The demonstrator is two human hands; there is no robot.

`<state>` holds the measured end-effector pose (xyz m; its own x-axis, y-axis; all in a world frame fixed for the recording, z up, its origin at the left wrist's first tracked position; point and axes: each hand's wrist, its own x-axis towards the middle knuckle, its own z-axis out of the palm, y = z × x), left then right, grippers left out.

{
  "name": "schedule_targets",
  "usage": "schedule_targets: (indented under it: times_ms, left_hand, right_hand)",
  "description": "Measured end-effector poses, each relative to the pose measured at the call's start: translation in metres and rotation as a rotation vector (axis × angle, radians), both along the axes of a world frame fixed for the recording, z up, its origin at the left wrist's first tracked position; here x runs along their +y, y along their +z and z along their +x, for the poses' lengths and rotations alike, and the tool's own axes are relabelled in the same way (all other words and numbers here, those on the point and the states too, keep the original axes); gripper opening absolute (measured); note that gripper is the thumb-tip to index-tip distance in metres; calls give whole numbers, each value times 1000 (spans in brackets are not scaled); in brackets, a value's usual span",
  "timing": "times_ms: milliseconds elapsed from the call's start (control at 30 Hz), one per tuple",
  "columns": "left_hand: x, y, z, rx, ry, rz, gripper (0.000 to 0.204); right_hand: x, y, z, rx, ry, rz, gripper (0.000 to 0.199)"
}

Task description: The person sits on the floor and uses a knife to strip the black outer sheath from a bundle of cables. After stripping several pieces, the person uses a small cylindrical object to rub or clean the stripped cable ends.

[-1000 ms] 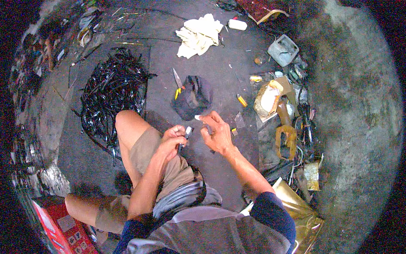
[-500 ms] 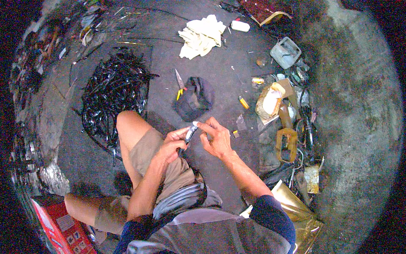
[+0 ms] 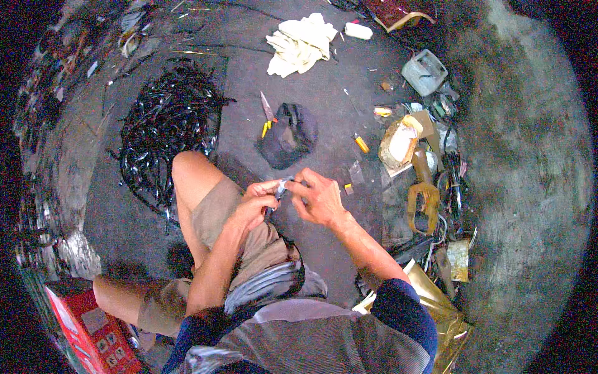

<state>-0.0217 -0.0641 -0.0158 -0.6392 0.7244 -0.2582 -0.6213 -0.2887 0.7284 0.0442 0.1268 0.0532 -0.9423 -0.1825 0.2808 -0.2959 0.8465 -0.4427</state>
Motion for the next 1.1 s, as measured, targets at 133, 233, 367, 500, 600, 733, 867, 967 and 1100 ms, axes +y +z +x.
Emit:
schedule_targets:
  times_ms: [133, 233, 367, 500, 600, 733, 867, 967, 1100]
  left_hand:
    - [-3, 1, 0, -8, -16, 12, 62]
    - [-2, 2, 0, -36, 15, 7, 60]
    - [-1, -3, 0, -3, 21, -12, 58]
    - [-3, -5, -1, -7, 1, -19, 60]
    - [-3, -6, 1, 2, 1, 11, 68]
    - [-4, 8, -4, 14, -91, 155, 87]
    - [-6, 26, -1, -124, -61, 285, 98]
    - [-11, 26, -3, -195, -46, 428, 97]
    - [-11, 23, -6, -75, -37, 330, 97]
  right_hand:
    - [-4, -4, -5, 83, 163, -53, 30]
    - [1, -2, -9, 61, 46, -31, 28]
    - [1, -6, -7, 64, 181, -70, 26]
    - [3, -4, -9, 59, 157, -56, 27]
    - [0, -7, -4, 37, 102, -60, 33]
    - [1, -23, 3, 59, -57, -160, 42]
    - [1, -34, -2, 91, -146, -345, 46]
    - [-1, -30, -2, 80, -209, -346, 50]
    - [-7, -17, -2, 134, -202, -328, 51]
